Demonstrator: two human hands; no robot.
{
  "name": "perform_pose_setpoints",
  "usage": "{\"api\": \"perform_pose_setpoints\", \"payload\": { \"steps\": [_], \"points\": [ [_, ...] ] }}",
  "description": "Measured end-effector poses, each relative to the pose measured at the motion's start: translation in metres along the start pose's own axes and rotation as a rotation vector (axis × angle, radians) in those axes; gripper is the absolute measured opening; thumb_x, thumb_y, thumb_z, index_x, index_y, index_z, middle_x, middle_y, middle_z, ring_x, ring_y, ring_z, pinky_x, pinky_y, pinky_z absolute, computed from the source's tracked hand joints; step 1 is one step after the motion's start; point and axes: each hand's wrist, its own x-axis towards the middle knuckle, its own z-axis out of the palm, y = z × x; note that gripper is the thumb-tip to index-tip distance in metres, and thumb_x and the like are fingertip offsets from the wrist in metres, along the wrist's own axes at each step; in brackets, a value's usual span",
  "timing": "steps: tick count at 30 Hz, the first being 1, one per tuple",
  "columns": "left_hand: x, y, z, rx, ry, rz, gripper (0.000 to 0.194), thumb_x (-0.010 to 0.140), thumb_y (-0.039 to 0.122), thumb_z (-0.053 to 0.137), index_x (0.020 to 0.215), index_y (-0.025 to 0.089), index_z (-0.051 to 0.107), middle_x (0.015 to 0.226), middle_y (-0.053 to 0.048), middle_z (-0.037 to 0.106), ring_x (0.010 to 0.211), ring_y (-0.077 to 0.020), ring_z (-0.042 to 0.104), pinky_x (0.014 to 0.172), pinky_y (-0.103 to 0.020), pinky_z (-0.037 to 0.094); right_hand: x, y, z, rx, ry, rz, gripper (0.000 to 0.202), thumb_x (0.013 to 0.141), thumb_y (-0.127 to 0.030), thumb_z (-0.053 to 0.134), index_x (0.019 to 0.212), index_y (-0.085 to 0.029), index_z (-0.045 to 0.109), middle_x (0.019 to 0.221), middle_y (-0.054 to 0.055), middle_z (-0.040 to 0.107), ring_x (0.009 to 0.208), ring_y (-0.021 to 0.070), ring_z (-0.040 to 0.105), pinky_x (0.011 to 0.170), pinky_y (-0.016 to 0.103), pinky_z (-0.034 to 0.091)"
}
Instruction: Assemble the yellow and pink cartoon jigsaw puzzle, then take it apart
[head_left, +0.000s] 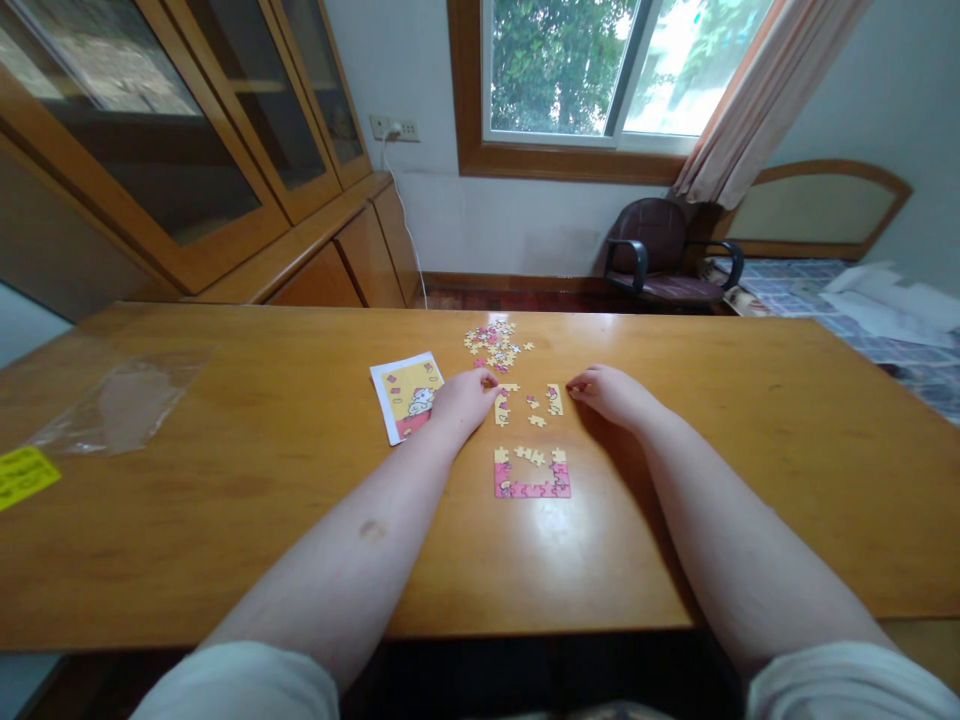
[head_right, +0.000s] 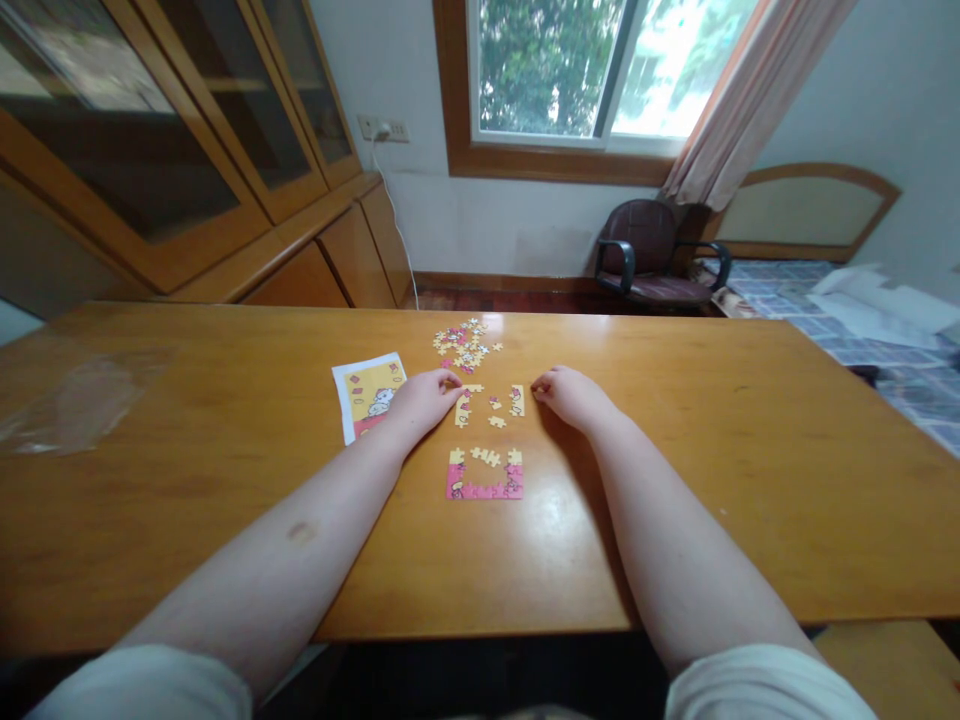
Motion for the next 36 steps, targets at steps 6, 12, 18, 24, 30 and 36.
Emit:
{"api": "perform_pose_setpoints", "payload": {
  "steps": [6, 12, 18, 24, 30, 36],
  "points": [
    [0.0, 0.0, 0.0, -0.008, -0.001, -0.001, 0.026, 0.082, 0.044, 0.057, 0.098, 0.028, 0.069, 0.096, -0.003, 0.071, 0.088, -0.0233, 0.064, 0.074, -0.031, 0.047, 0.002, 0.001, 0.003, 0.022, 0.03, 0.078, 0.018, 0.079, -0.022, 0.063, 0.094, -0.02, 0.073, 0.095, 0.006, 0.069, 0.083, 0.0163, 0.063, 0.074, 0.022, 0.044],
    [0.0, 0.0, 0.0, -0.02, -0.004, -0.001, 0.026, 0.082, 0.044, 0.057, 0.098, 0.027, 0.069, 0.098, -0.004, 0.072, 0.088, -0.0229, 0.064, 0.076, -0.031, 0.047, 0.0, 0.002, 0.001, -0.005, 0.051, 0.1, 0.017, 0.078, -0.028, 0.064, 0.09, -0.02, 0.073, 0.094, 0.006, 0.067, 0.084, 0.0179, 0.062, 0.073, 0.024, 0.045],
    [-0.001, 0.0, -0.001, -0.017, 0.015, 0.016, 0.024, 0.083, 0.042, 0.056, 0.096, 0.027, 0.069, 0.098, -0.004, 0.072, 0.089, -0.0228, 0.064, 0.077, -0.032, 0.048, -0.009, -0.018, -0.007, -0.062, 0.098, 0.024, 0.022, 0.086, -0.028, 0.054, 0.094, -0.019, 0.072, 0.099, 0.009, 0.067, 0.085, 0.0186, 0.062, 0.075, 0.026, 0.045],
    [0.0, 0.0, 0.0, 0.007, 0.036, 0.016, 0.022, 0.084, 0.037, 0.054, 0.096, 0.026, 0.069, 0.098, -0.004, 0.072, 0.09, -0.023, 0.064, 0.078, -0.032, 0.048, -0.021, -0.053, -0.003, 0.073, -0.032, -0.276, 0.015, 0.084, -0.027, 0.059, 0.09, -0.023, 0.072, 0.093, 0.004, 0.07, 0.083, 0.0161, 0.063, 0.075, 0.024, 0.045],
    [0.0, 0.0, 0.001, 0.031, 0.048, 0.017, 0.022, 0.084, 0.035, 0.053, 0.097, 0.026, 0.069, 0.099, -0.004, 0.072, 0.09, -0.0226, 0.064, 0.08, -0.031, 0.048, -0.022, -0.061, 0.005, 0.015, -0.068, -0.254, 0.017, 0.08, -0.029, 0.063, 0.094, -0.024, 0.072, 0.092, 0.004, 0.071, 0.081, 0.0179, 0.064, 0.07, 0.025, 0.044],
    [-0.001, 0.001, 0.0, 0.004, 0.058, 0.037, 0.022, 0.084, 0.033, 0.054, 0.097, 0.027, 0.069, 0.094, -0.003, 0.072, 0.087, -0.0223, 0.064, 0.077, -0.031, 0.048, -0.021, -0.069, 0.008, 0.137, -0.098, -0.187, 0.017, 0.076, -0.017, 0.063, 0.091, -0.023, 0.07, 0.089, 0.002, 0.072, 0.079, 0.0156, 0.064, 0.069, 0.022, 0.044]
  ]
}}
